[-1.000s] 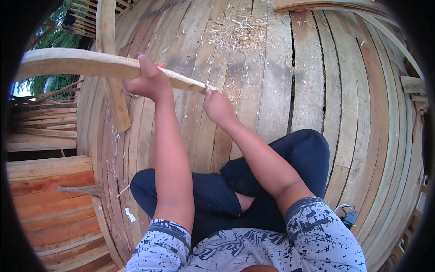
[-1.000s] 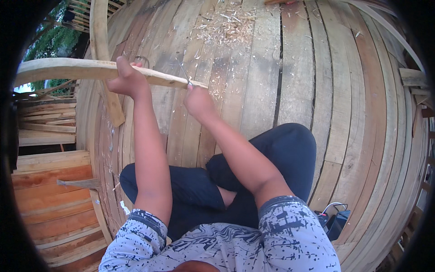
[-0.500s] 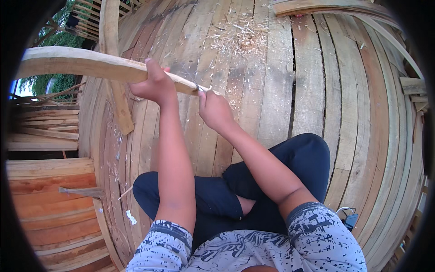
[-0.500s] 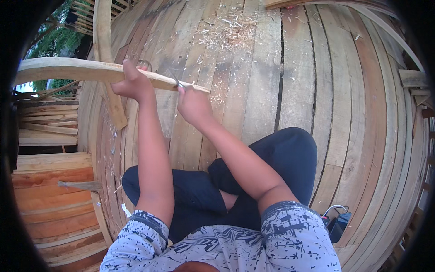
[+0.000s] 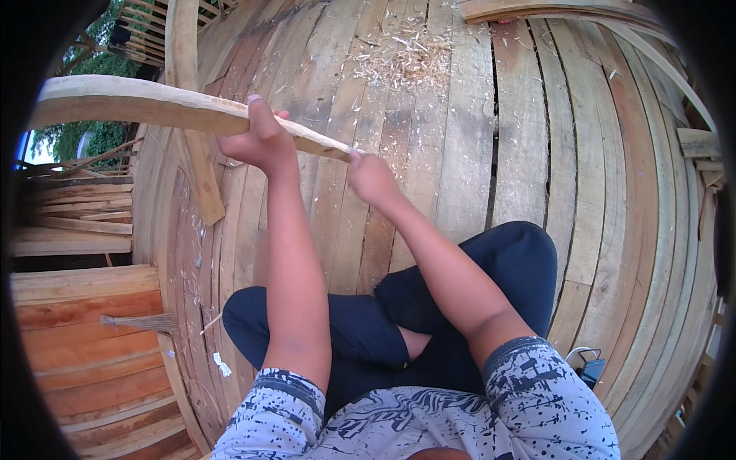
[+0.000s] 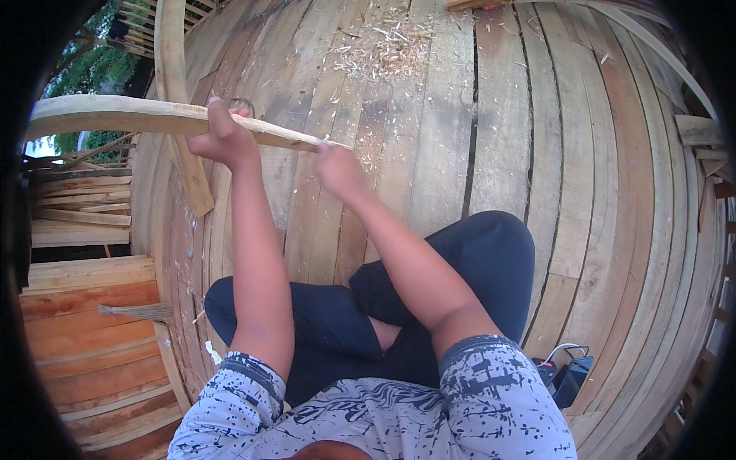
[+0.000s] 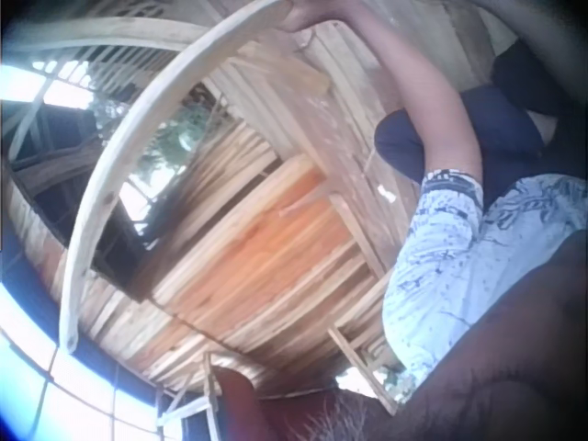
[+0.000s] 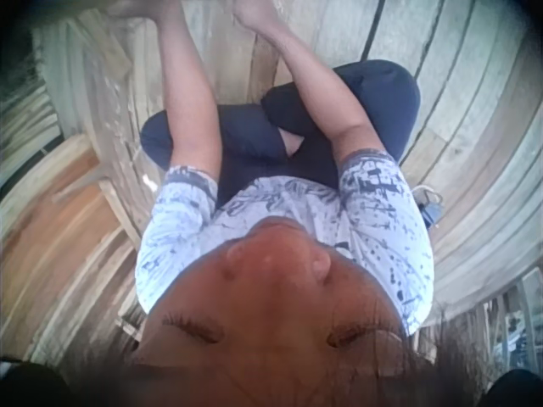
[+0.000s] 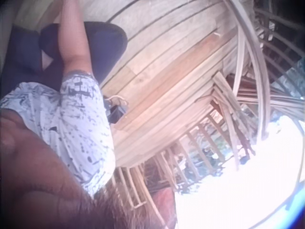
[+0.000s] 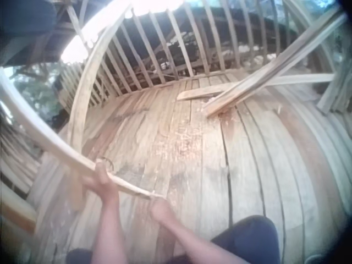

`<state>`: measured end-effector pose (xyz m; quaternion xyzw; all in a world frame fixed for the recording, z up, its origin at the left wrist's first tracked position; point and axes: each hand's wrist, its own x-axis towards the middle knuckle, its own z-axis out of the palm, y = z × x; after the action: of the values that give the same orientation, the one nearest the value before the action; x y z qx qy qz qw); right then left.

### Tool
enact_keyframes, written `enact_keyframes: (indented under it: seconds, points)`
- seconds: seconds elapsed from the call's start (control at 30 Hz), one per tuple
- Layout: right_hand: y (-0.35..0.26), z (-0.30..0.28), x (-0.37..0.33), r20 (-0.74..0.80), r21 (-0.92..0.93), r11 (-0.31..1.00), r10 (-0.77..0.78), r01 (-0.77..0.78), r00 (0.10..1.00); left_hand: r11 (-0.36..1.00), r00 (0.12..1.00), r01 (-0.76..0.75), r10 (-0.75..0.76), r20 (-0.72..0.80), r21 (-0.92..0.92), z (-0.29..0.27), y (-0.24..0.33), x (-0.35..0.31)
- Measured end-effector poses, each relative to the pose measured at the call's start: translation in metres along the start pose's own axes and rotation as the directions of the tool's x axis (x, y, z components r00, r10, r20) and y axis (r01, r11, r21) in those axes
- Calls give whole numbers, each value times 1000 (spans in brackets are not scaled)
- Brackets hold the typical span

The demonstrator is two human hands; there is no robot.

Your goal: The person sits cross-legged on a wooden floor and uses a knife to shave and shape a long, thin piece of wood. They hold the wood with their left hand and carefully remove thin layers with the knife in their right hand, rotating the wood to work on different sides.

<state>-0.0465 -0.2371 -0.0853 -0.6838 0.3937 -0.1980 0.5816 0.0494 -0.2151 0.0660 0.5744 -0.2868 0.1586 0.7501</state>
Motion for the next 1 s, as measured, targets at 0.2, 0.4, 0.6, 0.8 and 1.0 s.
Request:
enact_keyframes:
  seconds: [0.2,0.4,0.6,0.8,1.0]
  points:
    - [-35,-10,-21,11,-112,987,-116,116,993,997,997,29,-24,76,-74,-11,-3,1]
    - [-50,-10,-29,64,-185,966,-170,179,983,995,996,37,-29,84,-92,-19,-7,4]
    - [0,-10,-14,59,-311,950,0,18,998,983,993,54,-34,115,-174,-13,-10,7]
    - [56,4,5,-45,-323,946,-50,33,998,996,999,41,-39,34,-85,6,2,-5]
    - [5,5,-3,28,-96,995,41,-39,999,998,995,-24,29,-98,54,4,0,0]
